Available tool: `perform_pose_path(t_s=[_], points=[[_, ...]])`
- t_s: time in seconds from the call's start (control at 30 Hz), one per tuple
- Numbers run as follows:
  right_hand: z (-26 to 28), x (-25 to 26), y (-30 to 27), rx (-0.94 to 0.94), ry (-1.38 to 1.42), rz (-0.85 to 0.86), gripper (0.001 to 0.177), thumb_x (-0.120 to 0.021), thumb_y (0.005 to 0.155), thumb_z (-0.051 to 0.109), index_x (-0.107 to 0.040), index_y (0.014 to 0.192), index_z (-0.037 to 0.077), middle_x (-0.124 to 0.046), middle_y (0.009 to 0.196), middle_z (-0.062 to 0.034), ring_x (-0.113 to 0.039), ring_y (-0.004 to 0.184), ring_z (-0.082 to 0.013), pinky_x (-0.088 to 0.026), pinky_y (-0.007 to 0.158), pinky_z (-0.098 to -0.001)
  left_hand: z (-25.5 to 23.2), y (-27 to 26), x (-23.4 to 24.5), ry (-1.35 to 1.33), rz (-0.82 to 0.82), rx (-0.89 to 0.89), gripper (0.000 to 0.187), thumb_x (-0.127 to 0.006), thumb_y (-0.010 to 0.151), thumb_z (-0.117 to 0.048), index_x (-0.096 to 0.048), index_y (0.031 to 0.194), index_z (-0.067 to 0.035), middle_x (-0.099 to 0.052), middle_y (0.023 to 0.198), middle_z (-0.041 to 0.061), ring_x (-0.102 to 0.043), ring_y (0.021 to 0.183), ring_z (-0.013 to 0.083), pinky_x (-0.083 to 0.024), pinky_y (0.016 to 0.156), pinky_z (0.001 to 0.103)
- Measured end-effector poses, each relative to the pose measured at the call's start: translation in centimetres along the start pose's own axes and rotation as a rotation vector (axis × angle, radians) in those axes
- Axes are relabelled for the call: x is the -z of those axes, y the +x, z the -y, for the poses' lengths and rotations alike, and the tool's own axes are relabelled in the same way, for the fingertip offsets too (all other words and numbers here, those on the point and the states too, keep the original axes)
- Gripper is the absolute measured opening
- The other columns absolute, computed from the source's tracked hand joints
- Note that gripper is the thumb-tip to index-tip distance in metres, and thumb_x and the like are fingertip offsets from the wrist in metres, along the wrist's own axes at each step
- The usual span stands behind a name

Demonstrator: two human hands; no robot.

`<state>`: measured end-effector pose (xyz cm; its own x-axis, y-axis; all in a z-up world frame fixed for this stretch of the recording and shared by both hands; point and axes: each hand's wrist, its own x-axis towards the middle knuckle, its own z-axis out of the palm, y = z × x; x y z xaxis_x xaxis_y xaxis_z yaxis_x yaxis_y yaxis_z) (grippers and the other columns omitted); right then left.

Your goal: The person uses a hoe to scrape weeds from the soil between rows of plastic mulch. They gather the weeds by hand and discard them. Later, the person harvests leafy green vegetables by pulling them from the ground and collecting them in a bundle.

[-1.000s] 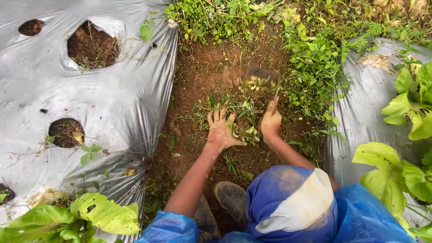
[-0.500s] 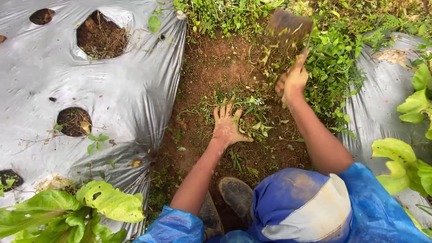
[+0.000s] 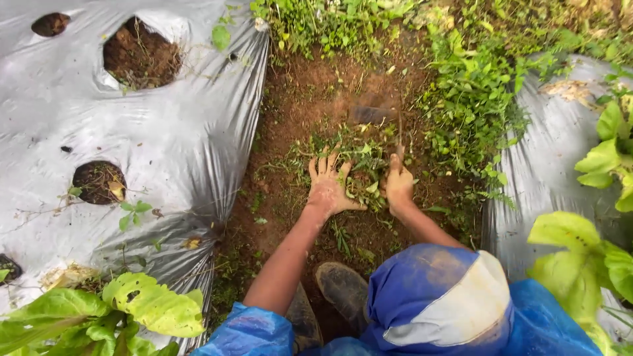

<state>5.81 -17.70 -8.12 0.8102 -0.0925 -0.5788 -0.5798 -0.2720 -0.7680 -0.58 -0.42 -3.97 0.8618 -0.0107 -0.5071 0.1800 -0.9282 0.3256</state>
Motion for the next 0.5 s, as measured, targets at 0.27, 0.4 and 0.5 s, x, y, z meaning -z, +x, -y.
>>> perform_pose_path(t_s=[0.27,0.4,0.5], points=[[9.7,1.2,3.2,0.198,0.071,-0.088,0.048,-0.034,0.108,0.057,-0.048,0.088,0.016,-0.045,0.051,0.0067,-0.037,0.03,-0.0065,-0.033,0.027,-0.0229,0.0,-0.3,0.5,-0.018,0.012,0.004,0.126,-0.069,0.059,-0.091,-0.03,0.158,-0.023,-0.021,0.163,0.023,-0.01,0.153,0.0399,0.003,0.119,0.062],[3.7,1.7,15.5,0.149,0.138,-0.308,0.045,-0.043,0.104,0.058,-0.052,0.094,0.016,-0.053,0.051,0.0013,-0.049,0.032,-0.0138,-0.042,0.027,-0.0318,0.1,0.0,0.0,-0.031,-0.014,-0.009,0.125,-0.069,0.058,-0.091,-0.032,0.156,-0.022,-0.022,0.162,0.022,-0.005,0.154,0.0407,0.003,0.119,0.061],[0.7,0.4,13.7,0.209,0.001,-0.437,0.051,-0.043,0.105,0.056,-0.06,0.091,0.01,-0.054,0.052,-0.001,-0.053,0.037,-0.0128,-0.039,0.032,-0.0323,0.2,0.1,-0.5,-0.023,-0.008,-0.001,0.126,-0.069,0.058,-0.091,-0.031,0.156,-0.023,-0.02,0.163,0.022,-0.004,0.154,0.0403,0.002,0.119,0.061]])
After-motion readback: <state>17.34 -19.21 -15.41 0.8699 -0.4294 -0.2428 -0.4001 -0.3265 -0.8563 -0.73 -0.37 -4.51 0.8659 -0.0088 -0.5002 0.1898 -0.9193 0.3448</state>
